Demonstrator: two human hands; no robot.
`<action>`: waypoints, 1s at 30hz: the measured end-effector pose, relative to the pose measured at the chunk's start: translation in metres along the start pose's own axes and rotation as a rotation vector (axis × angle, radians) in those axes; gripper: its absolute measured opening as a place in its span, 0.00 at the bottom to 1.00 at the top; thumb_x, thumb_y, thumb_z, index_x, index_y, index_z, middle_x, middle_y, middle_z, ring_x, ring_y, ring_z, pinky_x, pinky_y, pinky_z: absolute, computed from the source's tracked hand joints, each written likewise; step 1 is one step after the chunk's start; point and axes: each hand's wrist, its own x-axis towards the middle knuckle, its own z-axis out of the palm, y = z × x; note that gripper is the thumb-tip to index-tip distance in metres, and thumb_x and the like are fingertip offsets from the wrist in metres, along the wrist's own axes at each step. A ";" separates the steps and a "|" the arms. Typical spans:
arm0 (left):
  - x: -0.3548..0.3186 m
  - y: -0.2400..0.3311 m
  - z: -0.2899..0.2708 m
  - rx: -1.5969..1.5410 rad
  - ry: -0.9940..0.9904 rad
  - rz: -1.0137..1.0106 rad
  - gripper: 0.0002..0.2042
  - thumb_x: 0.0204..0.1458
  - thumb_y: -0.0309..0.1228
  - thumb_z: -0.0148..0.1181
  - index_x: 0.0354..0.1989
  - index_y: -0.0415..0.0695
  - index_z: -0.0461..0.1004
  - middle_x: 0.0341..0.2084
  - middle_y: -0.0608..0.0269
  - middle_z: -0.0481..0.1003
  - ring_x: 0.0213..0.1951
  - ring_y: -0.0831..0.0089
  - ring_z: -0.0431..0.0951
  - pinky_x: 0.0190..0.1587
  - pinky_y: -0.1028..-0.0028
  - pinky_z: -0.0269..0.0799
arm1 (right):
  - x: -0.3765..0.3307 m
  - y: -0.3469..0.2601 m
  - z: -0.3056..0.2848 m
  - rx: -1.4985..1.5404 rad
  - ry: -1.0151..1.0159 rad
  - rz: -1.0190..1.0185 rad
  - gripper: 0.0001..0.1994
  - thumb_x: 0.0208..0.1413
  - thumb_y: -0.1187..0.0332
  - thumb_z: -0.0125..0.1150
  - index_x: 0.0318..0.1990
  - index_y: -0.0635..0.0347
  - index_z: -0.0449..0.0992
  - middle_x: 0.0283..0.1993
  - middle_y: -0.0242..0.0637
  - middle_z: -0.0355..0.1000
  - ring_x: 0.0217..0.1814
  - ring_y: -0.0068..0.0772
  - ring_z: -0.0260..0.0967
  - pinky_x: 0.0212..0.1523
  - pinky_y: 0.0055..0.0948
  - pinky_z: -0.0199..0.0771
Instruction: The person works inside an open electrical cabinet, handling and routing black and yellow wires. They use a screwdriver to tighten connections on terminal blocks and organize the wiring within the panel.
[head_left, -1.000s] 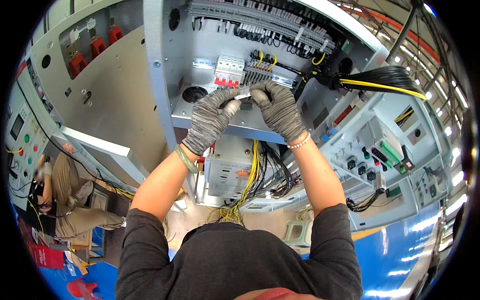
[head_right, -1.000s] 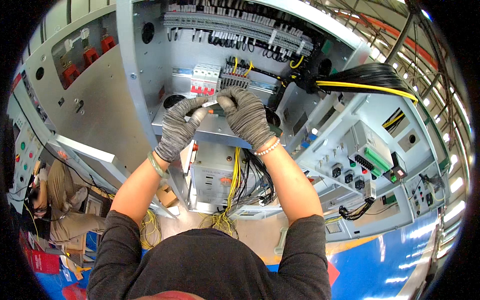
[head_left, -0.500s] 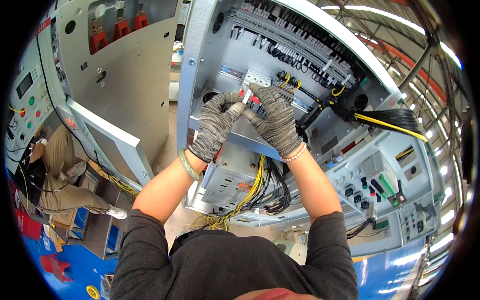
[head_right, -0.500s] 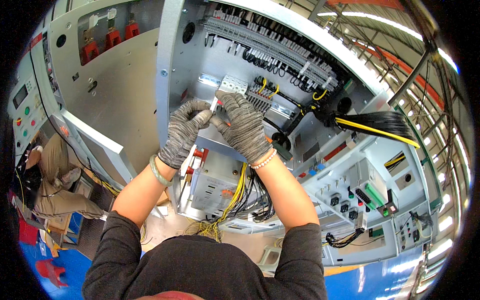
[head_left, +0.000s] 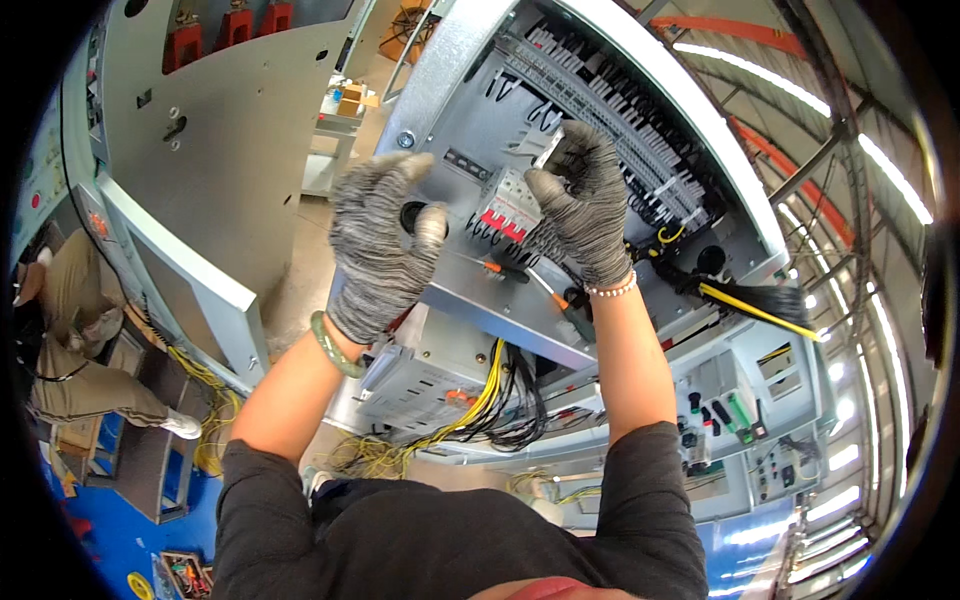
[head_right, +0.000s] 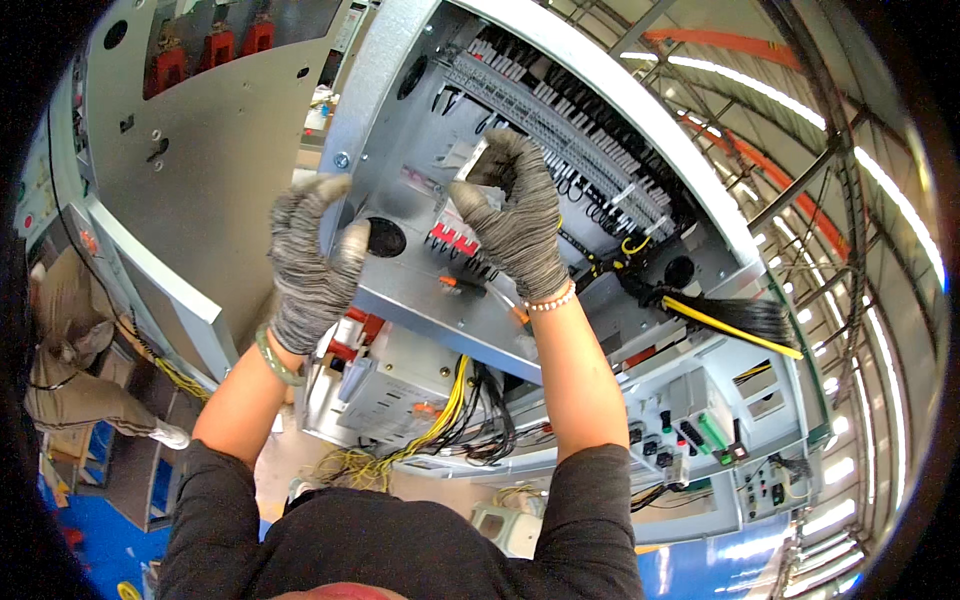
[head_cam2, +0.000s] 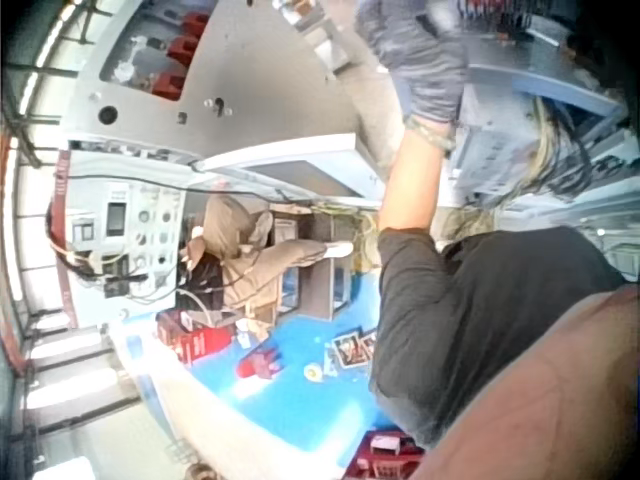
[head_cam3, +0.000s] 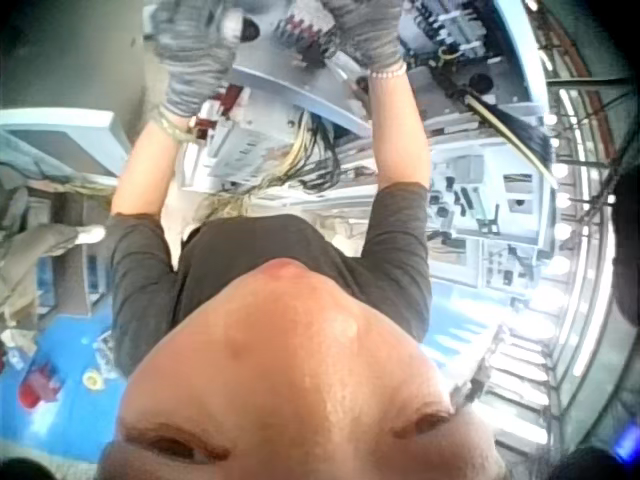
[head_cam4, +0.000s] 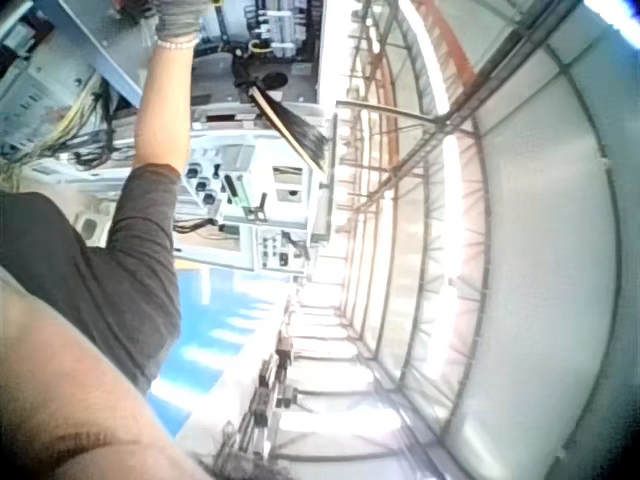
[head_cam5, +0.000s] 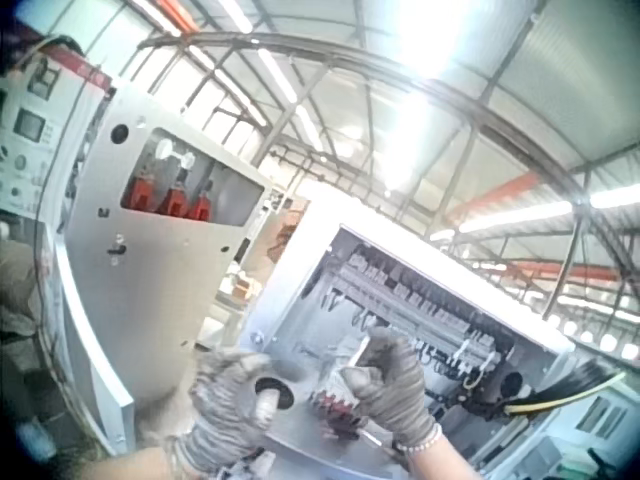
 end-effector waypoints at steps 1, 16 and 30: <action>0.003 -0.007 0.000 0.064 0.038 0.030 0.26 0.46 0.32 0.67 0.56 0.43 0.71 0.52 0.51 0.72 0.56 0.55 0.70 0.59 0.61 0.67 | 0.006 0.000 0.000 0.051 0.009 0.019 0.28 0.47 0.75 0.71 0.57 0.61 0.67 0.43 0.33 0.70 0.44 0.25 0.70 0.50 0.30 0.75; 0.021 -0.079 0.051 0.079 -0.037 -0.099 0.37 0.50 0.41 0.66 0.67 0.40 0.58 0.53 0.45 0.71 0.53 0.51 0.73 0.56 0.60 0.70 | 0.050 0.007 0.013 0.068 0.023 0.038 0.29 0.45 0.79 0.70 0.58 0.59 0.66 0.45 0.31 0.70 0.46 0.24 0.70 0.50 0.28 0.75; 0.021 -0.084 0.052 0.052 -0.006 -0.067 0.36 0.48 0.38 0.67 0.65 0.41 0.59 0.54 0.46 0.71 0.53 0.51 0.75 0.54 0.61 0.73 | 0.106 0.010 0.018 -0.151 -0.011 -0.064 0.28 0.50 0.76 0.68 0.59 0.67 0.64 0.46 0.41 0.73 0.48 0.31 0.74 0.46 0.30 0.80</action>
